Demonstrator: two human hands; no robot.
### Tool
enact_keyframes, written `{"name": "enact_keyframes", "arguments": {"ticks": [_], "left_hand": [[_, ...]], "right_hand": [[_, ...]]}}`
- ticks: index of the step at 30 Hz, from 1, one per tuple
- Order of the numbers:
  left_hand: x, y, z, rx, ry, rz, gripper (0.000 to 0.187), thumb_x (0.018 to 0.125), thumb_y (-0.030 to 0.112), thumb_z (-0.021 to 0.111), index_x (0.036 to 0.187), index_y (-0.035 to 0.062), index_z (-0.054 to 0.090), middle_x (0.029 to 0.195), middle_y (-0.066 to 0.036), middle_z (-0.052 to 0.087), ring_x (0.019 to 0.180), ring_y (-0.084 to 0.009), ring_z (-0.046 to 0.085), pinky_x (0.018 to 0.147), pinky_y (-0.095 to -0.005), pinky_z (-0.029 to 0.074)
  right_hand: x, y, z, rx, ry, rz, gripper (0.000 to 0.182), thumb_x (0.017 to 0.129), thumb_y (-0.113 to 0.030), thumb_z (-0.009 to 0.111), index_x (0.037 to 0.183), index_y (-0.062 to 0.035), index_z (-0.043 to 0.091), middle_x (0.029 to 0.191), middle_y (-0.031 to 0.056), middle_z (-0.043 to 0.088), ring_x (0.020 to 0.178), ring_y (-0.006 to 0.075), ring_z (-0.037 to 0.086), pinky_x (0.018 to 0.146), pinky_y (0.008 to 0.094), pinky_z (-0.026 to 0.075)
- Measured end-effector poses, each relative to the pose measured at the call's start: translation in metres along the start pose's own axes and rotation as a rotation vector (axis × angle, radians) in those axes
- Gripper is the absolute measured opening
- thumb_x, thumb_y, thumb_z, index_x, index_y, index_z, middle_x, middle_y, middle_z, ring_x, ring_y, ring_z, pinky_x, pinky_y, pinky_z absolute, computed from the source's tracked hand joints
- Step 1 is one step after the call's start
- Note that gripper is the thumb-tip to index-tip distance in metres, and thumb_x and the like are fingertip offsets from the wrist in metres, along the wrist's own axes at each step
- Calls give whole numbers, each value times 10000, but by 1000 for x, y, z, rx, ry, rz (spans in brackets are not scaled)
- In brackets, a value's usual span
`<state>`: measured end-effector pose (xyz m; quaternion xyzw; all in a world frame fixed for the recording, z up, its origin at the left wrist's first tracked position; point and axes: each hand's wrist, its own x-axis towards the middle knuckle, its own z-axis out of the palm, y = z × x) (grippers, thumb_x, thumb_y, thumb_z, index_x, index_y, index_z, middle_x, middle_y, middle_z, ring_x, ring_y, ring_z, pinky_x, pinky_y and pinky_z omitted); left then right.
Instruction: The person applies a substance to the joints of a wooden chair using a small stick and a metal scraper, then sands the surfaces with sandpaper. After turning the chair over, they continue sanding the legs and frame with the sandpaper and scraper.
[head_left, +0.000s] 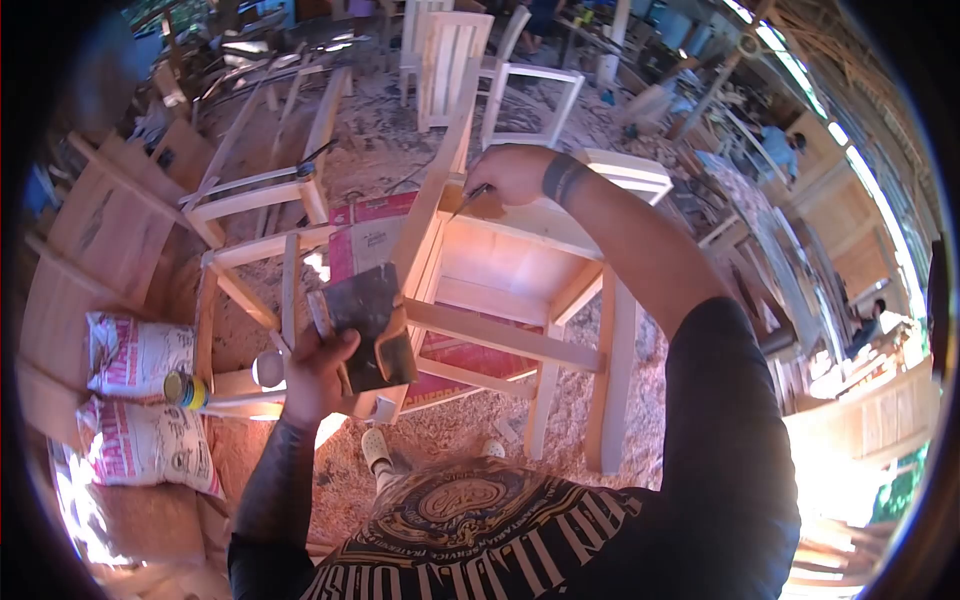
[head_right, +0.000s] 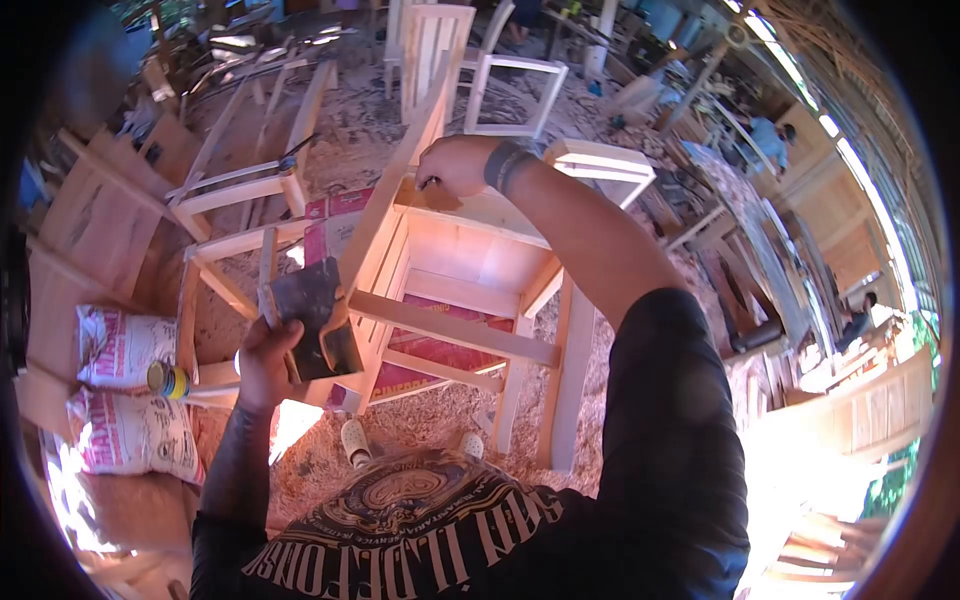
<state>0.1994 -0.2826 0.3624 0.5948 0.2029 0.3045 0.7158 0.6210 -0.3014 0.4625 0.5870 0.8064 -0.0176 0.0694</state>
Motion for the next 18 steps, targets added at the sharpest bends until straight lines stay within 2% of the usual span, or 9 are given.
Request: {"name": "enact_keyframes", "arguments": {"ticks": [5,6,9,10,13,15,18], "left_hand": [[-1,-12,13,111,287,74,347,1020,140,560,1307,-51,591,1214,-110,687,1102,-185,671,956,-318,535],[-4,-11,14,276,265,205,334,1026,142,576,1295,-54,603,1209,-111,683,1089,-177,673,920,-312,548],[-11,-5,21,172,330,149,362,1016,170,599,1312,-39,597,1213,-91,690,1097,-158,654,988,-314,505],[-11,-1,25,152,329,133,365,1016,164,603,1319,-39,593,1215,-94,688,1112,-159,651,1008,-320,496],[-9,-10,22,-35,317,148,297,1043,131,576,1258,-66,633,1240,-129,673,1090,-178,659,936,-314,517],[-8,-11,26,50,276,280,314,1036,127,585,1290,-54,618,1246,-121,672,1096,-181,658,946,-312,514],[-13,-11,25,74,229,286,358,1024,115,595,1345,-42,581,1269,-108,664,1117,-186,652,978,-307,498]], "right_hand": [[21,14,11,46,62,-82,355,847,-46,590,1154,-108,757,1105,131,720,1103,319,650,989,413,516],[22,13,11,58,88,-90,358,847,-44,583,1150,-112,761,1102,130,722,1101,320,652,988,413,518],[29,9,11,73,9,-42,375,854,-54,576,1169,-134,763,1116,129,727,1091,328,659,986,416,523],[33,12,14,57,20,-92,384,850,-64,578,1184,-129,757,1122,138,732,1082,334,669,974,416,528],[38,22,26,4,33,-161,412,846,-86,577,1222,-121,742,1137,158,741,1064,346,687,950,414,537],[34,19,22,-40,7,-134,420,855,-91,568,1238,-127,736,1140,158,741,1066,347,687,949,410,538],[33,17,18,-15,-86,-130,422,857,-89,585,1247,-148,738,1152,142,734,1072,335,676,958,406,531]]}}
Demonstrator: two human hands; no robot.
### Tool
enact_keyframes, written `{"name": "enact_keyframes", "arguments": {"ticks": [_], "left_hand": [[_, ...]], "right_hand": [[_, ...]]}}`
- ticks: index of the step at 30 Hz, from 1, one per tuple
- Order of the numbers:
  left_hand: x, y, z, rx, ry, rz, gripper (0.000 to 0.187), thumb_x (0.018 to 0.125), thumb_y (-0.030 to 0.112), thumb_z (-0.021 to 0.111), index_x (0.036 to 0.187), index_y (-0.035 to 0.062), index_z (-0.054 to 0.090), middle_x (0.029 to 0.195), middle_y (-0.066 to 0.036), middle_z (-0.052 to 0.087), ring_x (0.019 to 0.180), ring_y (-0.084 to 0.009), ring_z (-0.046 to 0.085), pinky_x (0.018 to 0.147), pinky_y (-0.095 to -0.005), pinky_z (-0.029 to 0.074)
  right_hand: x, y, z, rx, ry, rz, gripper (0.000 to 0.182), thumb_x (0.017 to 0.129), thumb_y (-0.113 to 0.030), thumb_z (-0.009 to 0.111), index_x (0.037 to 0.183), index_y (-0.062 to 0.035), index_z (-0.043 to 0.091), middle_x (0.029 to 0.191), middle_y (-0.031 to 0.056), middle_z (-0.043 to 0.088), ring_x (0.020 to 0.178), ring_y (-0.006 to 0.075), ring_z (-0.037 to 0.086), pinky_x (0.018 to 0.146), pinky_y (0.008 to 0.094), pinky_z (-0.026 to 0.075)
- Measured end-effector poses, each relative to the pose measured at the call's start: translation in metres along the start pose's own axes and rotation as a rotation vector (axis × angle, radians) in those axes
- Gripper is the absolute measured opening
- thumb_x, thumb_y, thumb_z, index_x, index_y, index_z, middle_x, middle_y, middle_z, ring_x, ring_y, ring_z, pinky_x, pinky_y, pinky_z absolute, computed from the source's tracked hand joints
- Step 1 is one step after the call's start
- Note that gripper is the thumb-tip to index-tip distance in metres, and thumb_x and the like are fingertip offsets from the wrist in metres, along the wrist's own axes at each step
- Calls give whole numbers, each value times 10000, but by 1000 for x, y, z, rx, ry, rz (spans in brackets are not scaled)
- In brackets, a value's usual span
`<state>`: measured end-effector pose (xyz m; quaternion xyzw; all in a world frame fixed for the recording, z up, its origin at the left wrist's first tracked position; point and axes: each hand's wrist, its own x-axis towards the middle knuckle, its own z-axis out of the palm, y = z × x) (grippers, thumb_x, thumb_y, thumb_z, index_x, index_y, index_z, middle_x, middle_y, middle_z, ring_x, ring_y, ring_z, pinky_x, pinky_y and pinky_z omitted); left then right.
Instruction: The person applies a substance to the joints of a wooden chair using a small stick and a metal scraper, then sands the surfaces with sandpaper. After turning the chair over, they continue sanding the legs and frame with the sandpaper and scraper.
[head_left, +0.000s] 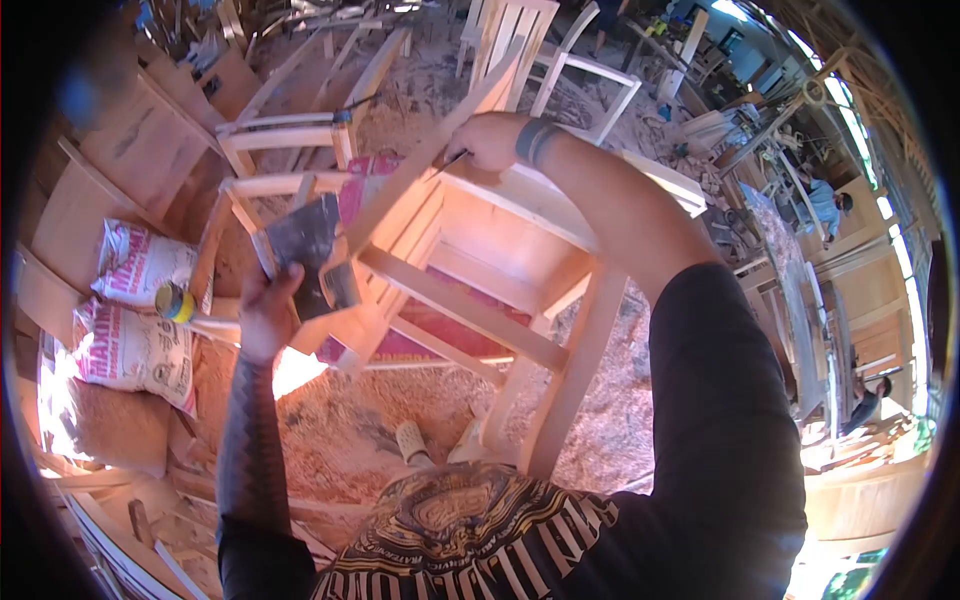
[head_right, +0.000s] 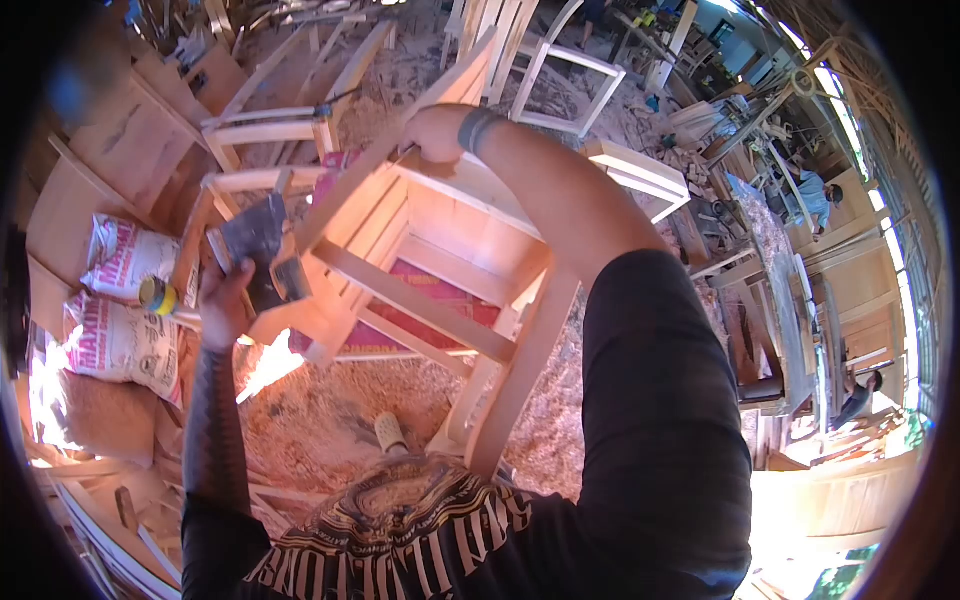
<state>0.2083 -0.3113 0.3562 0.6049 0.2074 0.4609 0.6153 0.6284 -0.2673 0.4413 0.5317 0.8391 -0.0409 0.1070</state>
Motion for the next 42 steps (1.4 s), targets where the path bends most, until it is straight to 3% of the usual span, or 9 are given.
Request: {"name": "enact_keyframes", "arguments": {"ticks": [9,13,15,16,23,29,39,40,42], "left_hand": [[2,-4,2,71,148,-114,355,1007,130,617,1322,-33,607,1219,-98,691,1130,-154,629,986,-302,488],[5,-10,-15,822,81,182,377,998,131,613,1338,-32,591,1225,-100,690,1050,-178,672,941,-310,529],[5,3,4,899,221,113,339,993,154,618,1281,-25,617,1173,-102,699,991,-189,698,864,-314,568],[10,-2,-4,284,362,-186,305,979,175,637,1220,-12,632,1117,-103,701,931,-190,715,804,-311,596],[14,5,9,6,483,-215,321,987,174,618,1259,4,593,1089,-104,702,873,-206,725,729,-404,648],[15,0,-1,33,520,-213,344,990,186,616,1279,1,598,1071,-102,705,850,-209,731,728,-391,649],[17,-11,-16,136,597,-167,316,987,213,640,1220,0,661,1013,-101,718,827,-186,725,709,-321,611],[15,-19,-24,453,628,-46,294,986,210,642,1196,6,672,1011,-91,722,854,-196,725,715,-335,603],[17,-27,-13,189,705,-39,279,984,206,637,1186,17,670,1019,-84,724,875,-205,725,748,-347,611]], "right_hand": [[-28,6,-1,21,-56,-76,392,862,-64,598,1229,-90,731,1132,154,715,1057,336,672,944,411,527],[-43,23,7,69,-49,-198,389,859,-38,589,1225,-45,719,1158,159,702,1086,338,662,965,409,519],[-56,19,6,50,-60,-172,392,861,-25,577,1228,-37,715,1147,174,698,1101,340,657,971,407,516],[-62,18,8,36,-60,-157,392,862,-22,575,1227,-35,714,1147,176,698,1097,340,659,965,406,518],[-119,33,18,65,-79,-182,388,826,-39,556,1170,-67,734,1034,188,720,981,366,690,876,444,544],[-188,33,35,107,-7,-244,459,756,37,594,1197,-21,710,1087,191,670,1015,376,659,912,439,532],[-244,24,37,57,-35,-155,372,798,-71,671,1164,-46,732,1079,170,700,1028,372,674,895,450,543],[-243,25,34,37,-20,-175,356,804,-77,656,1149,-53,740,1058,180,706,1021,369,679,886,450,546],[-240,22,20,69,-74,-68,352,827,-84,637,1163,-57,736,1057,187,715,1018,358,686,888,446,547]]}}
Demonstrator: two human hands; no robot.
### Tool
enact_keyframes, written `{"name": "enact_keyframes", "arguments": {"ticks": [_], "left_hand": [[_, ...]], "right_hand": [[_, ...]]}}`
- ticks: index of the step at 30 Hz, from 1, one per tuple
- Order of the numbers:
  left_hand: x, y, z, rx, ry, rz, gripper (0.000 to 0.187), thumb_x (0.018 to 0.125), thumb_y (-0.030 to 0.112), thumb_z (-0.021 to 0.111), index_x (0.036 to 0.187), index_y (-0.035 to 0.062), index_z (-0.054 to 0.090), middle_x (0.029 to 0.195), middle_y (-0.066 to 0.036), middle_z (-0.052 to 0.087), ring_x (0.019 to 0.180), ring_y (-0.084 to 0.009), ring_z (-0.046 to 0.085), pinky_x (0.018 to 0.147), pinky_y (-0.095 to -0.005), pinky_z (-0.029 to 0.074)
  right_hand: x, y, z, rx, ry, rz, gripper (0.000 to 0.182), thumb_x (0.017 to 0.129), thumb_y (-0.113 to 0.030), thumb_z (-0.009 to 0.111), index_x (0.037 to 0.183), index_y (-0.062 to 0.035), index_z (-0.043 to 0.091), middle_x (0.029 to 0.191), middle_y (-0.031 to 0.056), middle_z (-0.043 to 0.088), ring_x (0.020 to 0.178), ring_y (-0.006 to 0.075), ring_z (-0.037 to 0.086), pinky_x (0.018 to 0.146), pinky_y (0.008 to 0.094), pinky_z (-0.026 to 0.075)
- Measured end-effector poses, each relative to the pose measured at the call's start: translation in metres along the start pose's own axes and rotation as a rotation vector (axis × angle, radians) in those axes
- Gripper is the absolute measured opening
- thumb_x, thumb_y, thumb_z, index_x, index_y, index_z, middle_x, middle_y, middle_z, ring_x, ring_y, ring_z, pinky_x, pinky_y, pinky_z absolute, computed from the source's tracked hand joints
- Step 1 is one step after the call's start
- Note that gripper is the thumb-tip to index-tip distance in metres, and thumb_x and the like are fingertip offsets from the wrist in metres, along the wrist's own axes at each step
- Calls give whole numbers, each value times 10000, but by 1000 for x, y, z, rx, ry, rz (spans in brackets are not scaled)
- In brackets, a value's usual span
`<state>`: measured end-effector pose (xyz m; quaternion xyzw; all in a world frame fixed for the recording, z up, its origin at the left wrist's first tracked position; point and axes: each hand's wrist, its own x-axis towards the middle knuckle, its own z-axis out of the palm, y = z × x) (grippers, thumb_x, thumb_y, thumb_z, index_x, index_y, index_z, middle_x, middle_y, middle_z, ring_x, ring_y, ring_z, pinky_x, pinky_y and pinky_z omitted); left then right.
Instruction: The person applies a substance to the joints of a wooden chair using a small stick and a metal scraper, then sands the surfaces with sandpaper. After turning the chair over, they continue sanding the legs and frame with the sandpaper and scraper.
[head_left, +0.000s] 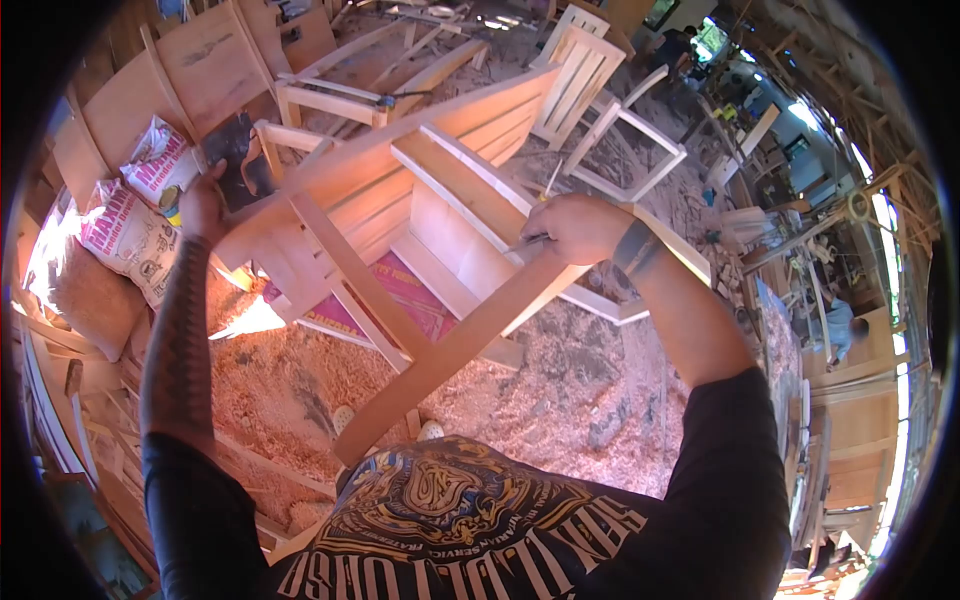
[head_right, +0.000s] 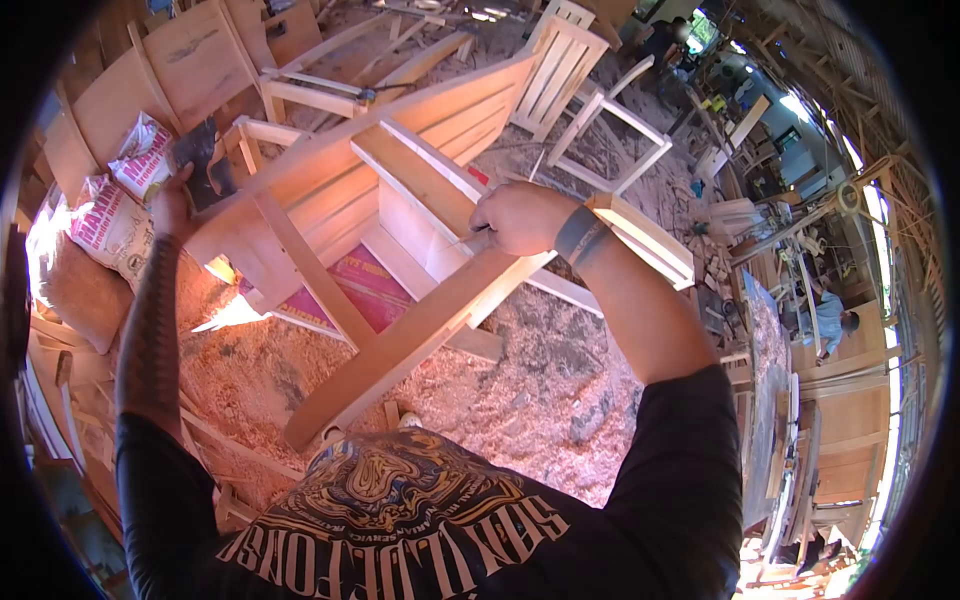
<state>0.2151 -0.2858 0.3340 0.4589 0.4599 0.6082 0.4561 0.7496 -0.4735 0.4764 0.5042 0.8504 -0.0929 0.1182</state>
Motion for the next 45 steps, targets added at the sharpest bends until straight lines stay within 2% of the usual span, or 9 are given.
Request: {"name": "enact_keyframes", "arguments": {"ticks": [3,9,11,17,18,31,37,40,45], "left_hand": [[-65,40,54,-584,-68,-238,243,979,182,615,1175,46,662,1060,-70,722,923,-211,724,800,-360,624],[-180,57,159,-850,-169,-495,268,941,130,577,1197,75,633,1125,-55,720,990,-204,718,843,-363,595],[-202,81,175,-905,-224,-578,279,948,137,554,1210,73,625,1127,-65,726,995,-217,724,813,-357,590],[-244,126,193,-1004,-230,-464,295,957,159,522,1227,84,617,1113,-52,734,982,-217,730,801,-343,588],[-246,122,190,-1017,-252,-444,311,954,162,528,1245,86,608,1128,-48,731,986,-219,730,821,-348,587],[-269,136,193,-883,-154,-171,307,940,54,529,1236,-5,588,1118,-110,689,1008,-259,709,898,-392,599],[-271,137,194,-789,-14,-15,314,936,41,543,1243,-1,598,1110,-87,684,970,-219,705,865,-362,596],[-260,130,176,-803,-26,-10,316,936,48,551,1239,-14,613,1113,-100,694,960,-207,712,858,-352,601],[-238,148,151,-568,-178,-154,284,920,45,561,1166,-90,606,1067,-162,704,874,-250,733,777,-368,633]], "right_hand": [[9,3,-10,346,130,33,346,870,-76,631,1202,-44,722,1053,175,739,983,286,709,881,400,547],[24,-47,12,1143,824,-159,319,1000,-156,625,1262,18,670,1071,80,744,961,97,634,871,277,503],[14,-83,13,987,946,-134,343,1035,-176,599,1298,40,641,1130,55,715,979,83,581,875,272,488],[26,-142,11,796,1351,-600,372,1059,-137,523,1358,79,575,1262,207,671,1122,283,658,980,378,505],[26,-148,14,873,1348,-642,372,1057,-133,518,1356,81,576,1290,268,644,1188,380,641,1015,421,497],[0,-151,-3,499,1208,-590,337,972,-48,631,1300,24,647,1215,225,667,1064,350,695,913,381,559],[-2,-139,9,236,1048,-281,344,953,-60,634,1294,-26,658,1154,191,669,953,363,696,853,404,578],[-15,-134,-5,140,788,-249,382,920,-37,626,1301,-46,655,1168,160,674,999,356,688,886,424,574],[-18,-100,-39,-7,819,-463,520,775,-35,714,1290,-106,694,1219,102,694,1140,312,649,994,424,537]]}}
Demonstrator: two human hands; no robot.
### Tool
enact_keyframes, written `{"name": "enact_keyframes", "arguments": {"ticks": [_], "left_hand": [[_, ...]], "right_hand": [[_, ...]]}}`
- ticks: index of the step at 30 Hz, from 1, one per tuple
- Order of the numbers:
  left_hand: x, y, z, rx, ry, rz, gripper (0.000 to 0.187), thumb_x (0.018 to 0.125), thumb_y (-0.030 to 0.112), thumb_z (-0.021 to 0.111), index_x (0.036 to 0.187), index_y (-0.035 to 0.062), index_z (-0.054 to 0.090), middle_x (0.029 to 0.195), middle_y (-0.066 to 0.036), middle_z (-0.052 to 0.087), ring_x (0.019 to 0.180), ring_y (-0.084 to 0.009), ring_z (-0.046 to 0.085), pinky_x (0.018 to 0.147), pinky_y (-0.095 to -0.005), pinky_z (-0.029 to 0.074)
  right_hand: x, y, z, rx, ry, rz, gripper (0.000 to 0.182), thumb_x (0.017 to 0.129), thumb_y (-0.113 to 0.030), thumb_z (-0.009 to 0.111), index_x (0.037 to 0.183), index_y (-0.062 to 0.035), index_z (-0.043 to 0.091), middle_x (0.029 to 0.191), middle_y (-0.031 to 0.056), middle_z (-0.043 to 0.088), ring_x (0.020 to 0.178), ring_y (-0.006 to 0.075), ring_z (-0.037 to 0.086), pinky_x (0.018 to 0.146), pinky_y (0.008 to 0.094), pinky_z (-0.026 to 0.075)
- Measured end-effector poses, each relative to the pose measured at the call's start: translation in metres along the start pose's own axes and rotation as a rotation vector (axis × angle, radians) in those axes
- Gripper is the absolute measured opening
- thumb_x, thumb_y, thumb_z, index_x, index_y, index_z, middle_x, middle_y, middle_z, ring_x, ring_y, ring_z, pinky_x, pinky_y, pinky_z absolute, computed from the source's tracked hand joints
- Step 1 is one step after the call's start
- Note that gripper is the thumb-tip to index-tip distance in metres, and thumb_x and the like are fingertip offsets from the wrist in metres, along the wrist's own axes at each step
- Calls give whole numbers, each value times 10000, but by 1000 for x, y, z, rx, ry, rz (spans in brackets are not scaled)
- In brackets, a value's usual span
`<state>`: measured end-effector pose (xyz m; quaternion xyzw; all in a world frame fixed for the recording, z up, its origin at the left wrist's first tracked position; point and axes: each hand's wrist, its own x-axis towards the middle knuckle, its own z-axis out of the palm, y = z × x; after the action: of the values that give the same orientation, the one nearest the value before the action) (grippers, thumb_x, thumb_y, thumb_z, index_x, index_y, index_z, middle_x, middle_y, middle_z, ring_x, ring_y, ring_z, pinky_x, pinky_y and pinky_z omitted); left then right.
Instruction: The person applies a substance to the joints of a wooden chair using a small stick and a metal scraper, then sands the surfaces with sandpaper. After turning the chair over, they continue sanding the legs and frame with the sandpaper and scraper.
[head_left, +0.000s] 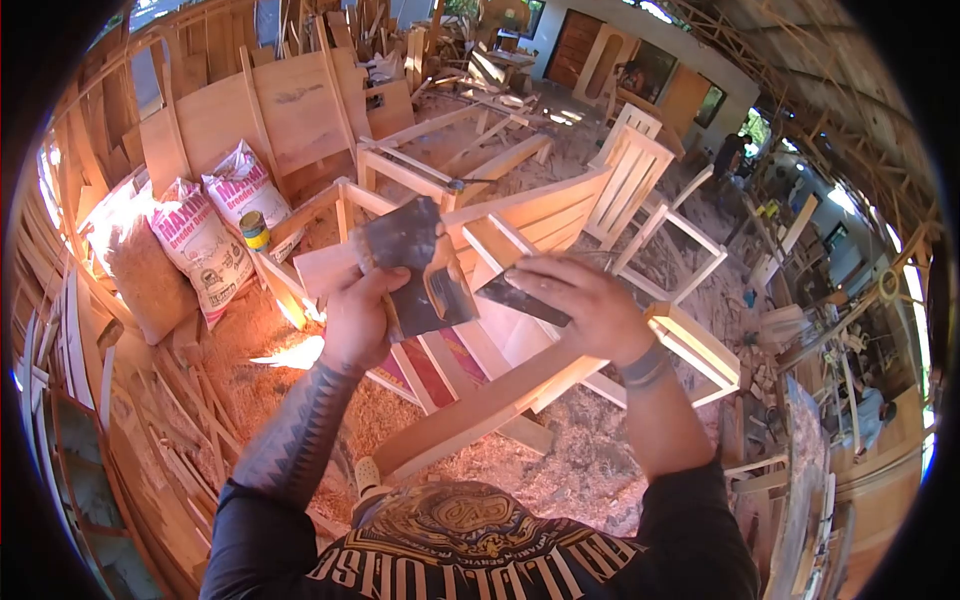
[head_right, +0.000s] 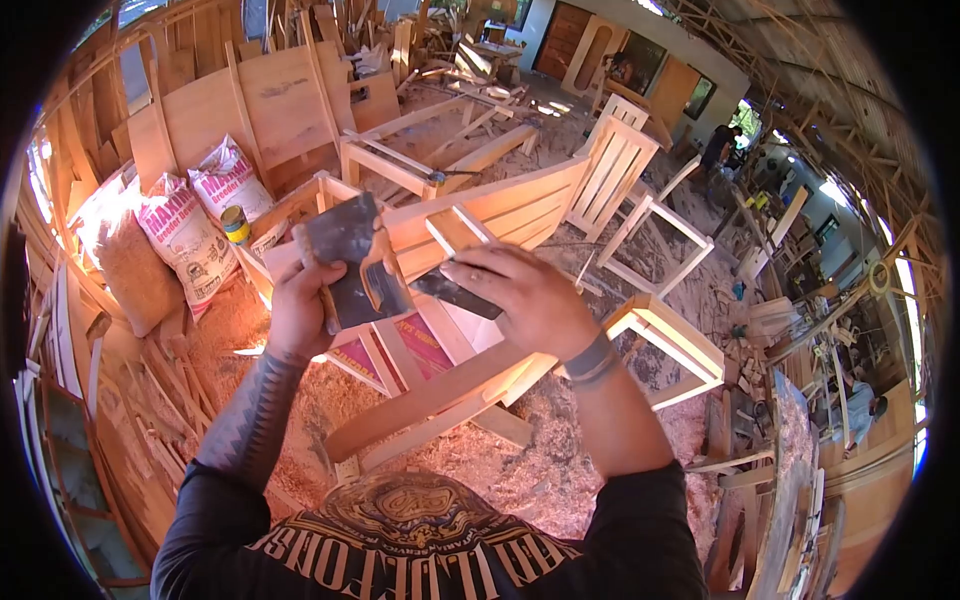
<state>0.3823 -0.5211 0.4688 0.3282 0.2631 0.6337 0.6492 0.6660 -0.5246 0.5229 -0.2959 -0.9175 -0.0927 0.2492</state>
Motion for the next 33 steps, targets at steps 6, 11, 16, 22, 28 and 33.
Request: {"name": "enact_keyframes", "arguments": {"ticks": [6,11,16,22,28,33], "left_hand": [[32,-8,-13,405,-106,-41,308,903,44,576,1175,-80,653,1038,-138,722,883,-234,732,807,-344,615],[117,-7,-100,422,161,329,213,910,81,605,1064,-3,724,956,-120,718,858,-240,711,782,-347,574],[158,-1,-142,381,236,173,213,919,142,637,1067,4,702,891,-68,706,760,-175,685,697,-306,555],[169,5,-162,504,226,119,206,922,117,629,1075,-3,697,909,-62,707,765,-169,684,706,-297,555],[178,-5,-187,236,185,135,207,924,114,627,1060,-28,693,925,-69,712,795,-166,690,744,-288,559],[183,-9,-195,215,173,99,209,926,117,629,1069,-23,689,947,-78,712,803,-173,692,748,-288,567]], "right_hand": [[32,6,-1,-80,-211,-177,472,816,10,575,1246,-128,708,1195,62,708,1113,271,658,988,424,534],[34,93,34,46,-458,106,354,850,-14,565,1143,-107,743,1109,144,734,1044,336,682,940,444,533],[75,137,97,67,-471,730,215,893,-120,609,1050,-53,740,1048,211,735,983,383,701,875,454,543],[106,157,155,-100,-464,734,263,885,-146,603,1072,-12,729,1078,254,724,1028,396,704,893,462,548],[88,134,191,-275,-523,605,249,909,-85,548,1075,-9,717,1138,247,697,1027,399,703,887,475,572],[45,92,179,-476,-588,444,216,881,-57,554,1037,23,679,1076,210,673,940,363,712,797,465,598]]}}
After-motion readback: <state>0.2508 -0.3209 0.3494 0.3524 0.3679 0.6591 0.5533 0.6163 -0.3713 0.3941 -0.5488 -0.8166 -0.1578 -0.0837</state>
